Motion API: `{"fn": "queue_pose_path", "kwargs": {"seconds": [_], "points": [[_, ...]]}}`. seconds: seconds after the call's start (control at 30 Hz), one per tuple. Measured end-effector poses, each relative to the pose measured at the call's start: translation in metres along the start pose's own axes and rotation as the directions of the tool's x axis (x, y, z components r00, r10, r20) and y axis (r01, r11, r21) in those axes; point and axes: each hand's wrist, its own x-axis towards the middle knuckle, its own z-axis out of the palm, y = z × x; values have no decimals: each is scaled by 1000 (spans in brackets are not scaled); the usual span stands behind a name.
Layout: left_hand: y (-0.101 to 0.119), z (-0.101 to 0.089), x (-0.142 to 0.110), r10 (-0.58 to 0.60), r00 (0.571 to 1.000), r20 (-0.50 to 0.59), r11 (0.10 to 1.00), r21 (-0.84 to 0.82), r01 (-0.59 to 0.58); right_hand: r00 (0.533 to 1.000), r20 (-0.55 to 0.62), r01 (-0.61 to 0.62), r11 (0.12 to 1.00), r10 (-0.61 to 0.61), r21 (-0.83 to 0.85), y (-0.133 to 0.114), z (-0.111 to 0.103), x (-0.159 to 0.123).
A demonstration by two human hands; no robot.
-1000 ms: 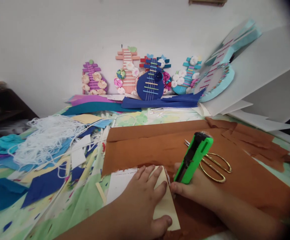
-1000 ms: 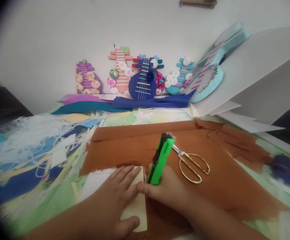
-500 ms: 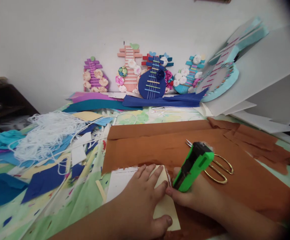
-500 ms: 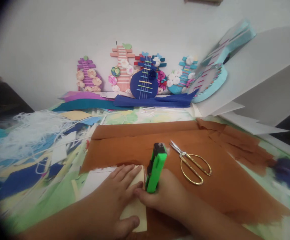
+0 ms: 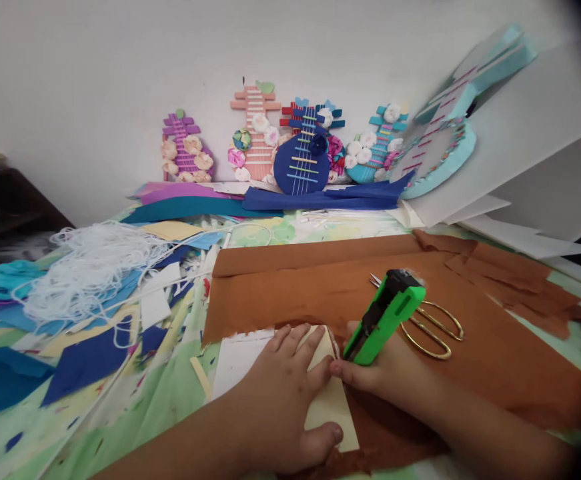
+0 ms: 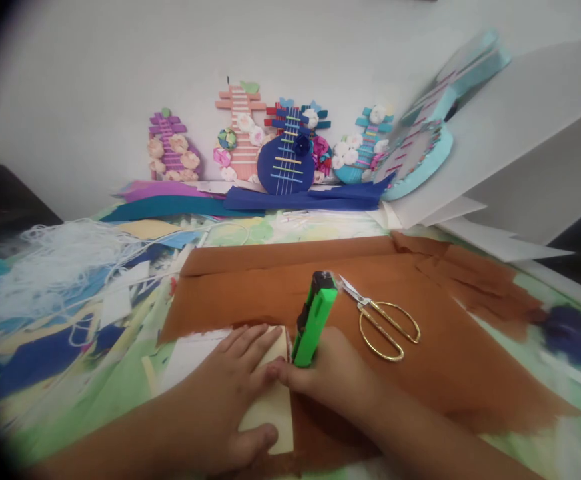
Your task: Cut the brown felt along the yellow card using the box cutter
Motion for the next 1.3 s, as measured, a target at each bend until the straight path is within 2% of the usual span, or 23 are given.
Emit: {"fn": "queue_pose_path", "kwargs": {"seconds": [0.23,0.4,0.53,0.67,0.9,1.07,1.2,1.3], "points": [[1,-2,2,5,1000,17,1000,19,-5,994,-96,64,993,-54,101,15,1,2],[1,-2,1,4,1000,-4,1000,6,-4,997,-3,72,982,-73,172,15,1,-2],[1,-2,0,-6,1000,-5,1000,-14,6,996,44,80,993,-84,86,8,2,-3],[1,-3,0,-6,1000,-8,1000,-19,6,994,42,101,995,-101,-13,9,5,-4],[1,0,0,-4,1000,-18,1000,-21,3,986,58,150,984,-157,97,10,4,-4],[0,-1,0,1,1000,-10,1000,-17,-1,994,-21,108,994,-108,8,16,4,-4],[0,0,0,0,1000,-17,1000,-16,0,994,13,103,993,-104,57,19,4,-3],[0,0,0,0,1000,-17,1000,-22,-1,995,-10,98,991,-97,95,19,4,-2]]}}
